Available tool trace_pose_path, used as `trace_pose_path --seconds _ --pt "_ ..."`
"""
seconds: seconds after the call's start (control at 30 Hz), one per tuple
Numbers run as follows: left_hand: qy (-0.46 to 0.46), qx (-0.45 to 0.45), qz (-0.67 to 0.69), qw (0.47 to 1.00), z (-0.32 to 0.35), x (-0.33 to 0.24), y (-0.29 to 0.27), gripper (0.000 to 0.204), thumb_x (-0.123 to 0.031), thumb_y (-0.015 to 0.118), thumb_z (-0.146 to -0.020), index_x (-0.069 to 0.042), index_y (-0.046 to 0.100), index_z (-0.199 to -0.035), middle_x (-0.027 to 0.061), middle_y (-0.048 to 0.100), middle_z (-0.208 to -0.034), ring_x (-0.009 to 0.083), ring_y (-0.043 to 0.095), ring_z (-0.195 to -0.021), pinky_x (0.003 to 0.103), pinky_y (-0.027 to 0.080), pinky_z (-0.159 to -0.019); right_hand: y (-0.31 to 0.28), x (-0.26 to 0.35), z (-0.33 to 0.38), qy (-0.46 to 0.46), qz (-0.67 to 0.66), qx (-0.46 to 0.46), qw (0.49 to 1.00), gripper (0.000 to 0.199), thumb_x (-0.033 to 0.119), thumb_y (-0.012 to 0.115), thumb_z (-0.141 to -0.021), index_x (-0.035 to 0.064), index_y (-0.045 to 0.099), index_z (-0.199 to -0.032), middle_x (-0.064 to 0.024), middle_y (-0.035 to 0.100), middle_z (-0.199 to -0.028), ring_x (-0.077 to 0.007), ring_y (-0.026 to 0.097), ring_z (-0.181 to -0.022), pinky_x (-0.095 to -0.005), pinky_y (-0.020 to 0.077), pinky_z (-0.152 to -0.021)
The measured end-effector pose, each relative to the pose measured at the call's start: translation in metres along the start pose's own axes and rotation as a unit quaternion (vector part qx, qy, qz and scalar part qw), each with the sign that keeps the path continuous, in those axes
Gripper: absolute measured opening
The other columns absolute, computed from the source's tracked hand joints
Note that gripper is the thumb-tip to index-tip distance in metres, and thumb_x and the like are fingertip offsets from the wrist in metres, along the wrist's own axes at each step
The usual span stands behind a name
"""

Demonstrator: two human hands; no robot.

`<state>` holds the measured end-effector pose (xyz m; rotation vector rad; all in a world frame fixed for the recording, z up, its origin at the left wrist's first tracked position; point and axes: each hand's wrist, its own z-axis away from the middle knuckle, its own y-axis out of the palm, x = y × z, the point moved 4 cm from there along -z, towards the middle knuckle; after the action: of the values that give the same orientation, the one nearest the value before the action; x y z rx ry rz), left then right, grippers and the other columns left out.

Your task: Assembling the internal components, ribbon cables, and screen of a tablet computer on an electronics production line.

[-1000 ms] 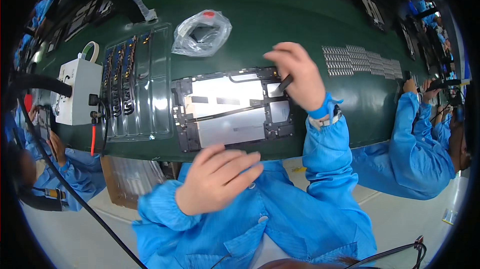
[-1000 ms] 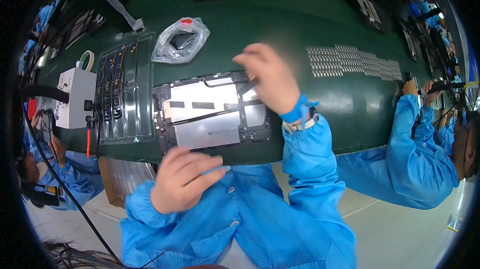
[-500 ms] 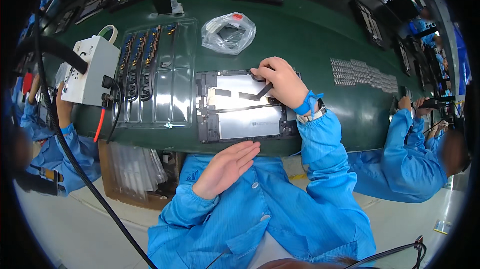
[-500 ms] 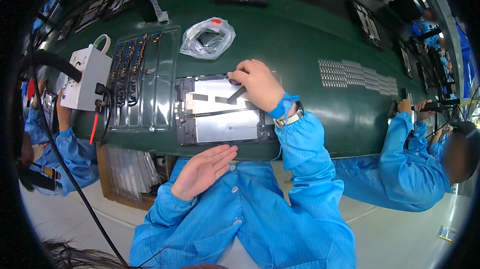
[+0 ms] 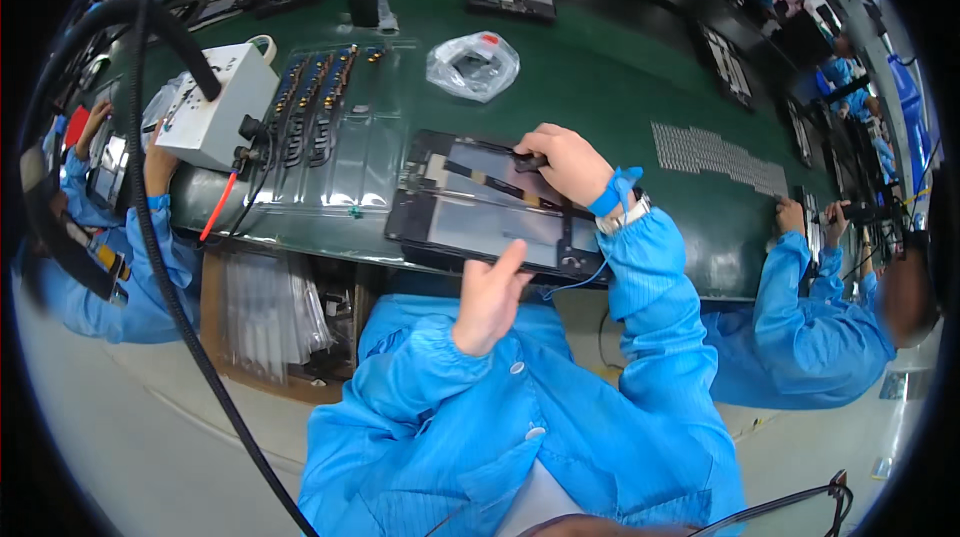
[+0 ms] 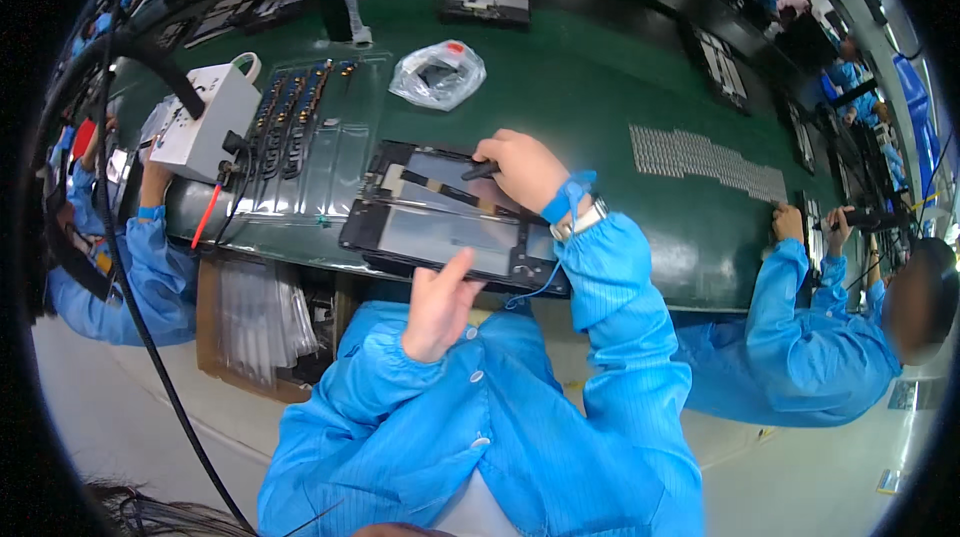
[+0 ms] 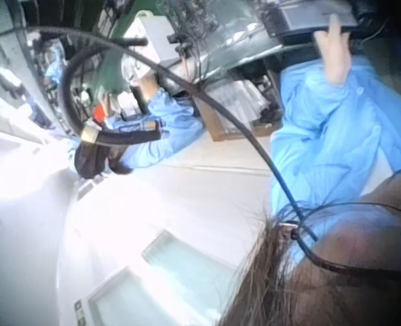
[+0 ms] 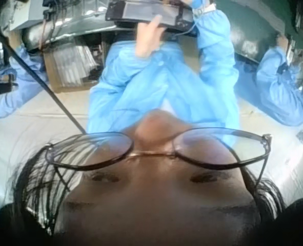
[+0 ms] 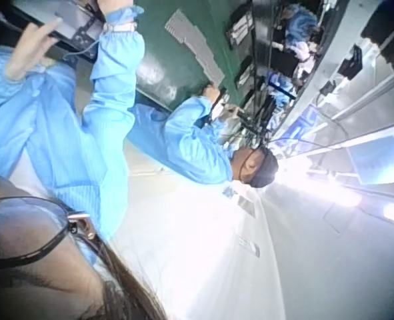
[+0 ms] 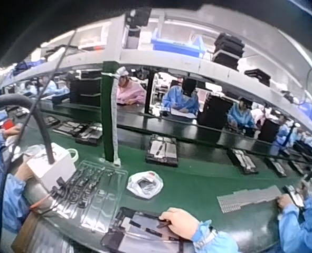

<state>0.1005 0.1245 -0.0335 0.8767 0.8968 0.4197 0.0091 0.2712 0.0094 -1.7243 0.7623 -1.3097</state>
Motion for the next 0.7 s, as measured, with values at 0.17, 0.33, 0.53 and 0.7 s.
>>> trace_pose_path --seconds 0.17,0.33,0.53,0.7 --pt "0.080 0.055 -0.378 0.920 0.005 -0.010 0.033 0.027 -0.003 0.051 -0.083 0.002 0.050 -0.109 0.0110 0.055 -0.106 0.0209 0.053 -0.095 0.028 0.042 -0.080 -0.063 0.046 0.039 0.034 -0.078 -0.262 0.961 0.038 -0.016 0.046 -0.066 -0.0004 0.060 -0.098 -0.0144 0.057 -0.094 -0.0221 0.057 -0.078 -0.0257 0.0444 -0.066" --pt "0.420 0.170 -0.531 0.716 0.030 -0.044 0.094 0.064 0.012 0.054 -0.064 -0.008 0.046 -0.124 0.0187 0.037 -0.126 0.0367 0.040 -0.113 0.039 0.034 -0.095 -0.043 0.026 0.064 0.052 -0.675 -0.366 0.639 0.044 -0.006 0.050 -0.075 -0.0010 0.048 -0.119 -0.0129 0.053 -0.113 -0.0201 0.057 -0.089 -0.0252 0.0455 -0.076" --pt "0.514 0.069 -0.675 0.524 0.055 -0.038 0.101 0.056 0.004 0.061 -0.060 -0.022 0.061 -0.110 0.0153 0.039 -0.122 0.0365 0.038 -0.110 0.043 0.034 -0.093 -0.056 0.025 0.072 0.065 -0.445 -0.446 0.774 0.044 -0.003 0.048 -0.078 0.0007 0.045 -0.122 -0.0132 0.051 -0.117 -0.0207 0.054 -0.095 -0.0273 0.0416 -0.083" --pt "0.520 0.031 -0.720 0.459 0.064 -0.037 0.097 0.046 -0.008 0.060 -0.066 -0.029 0.062 -0.107 0.0112 0.041 -0.120 0.0310 0.039 -0.108 0.041 0.034 -0.089 -0.066 0.028 0.079 0.079 -0.243 -0.459 0.851 0.043 -0.001 0.046 -0.081 0.0021 0.043 -0.124 -0.0134 0.050 -0.120 -0.0213 0.053 -0.100 -0.0290 0.0383 -0.088"
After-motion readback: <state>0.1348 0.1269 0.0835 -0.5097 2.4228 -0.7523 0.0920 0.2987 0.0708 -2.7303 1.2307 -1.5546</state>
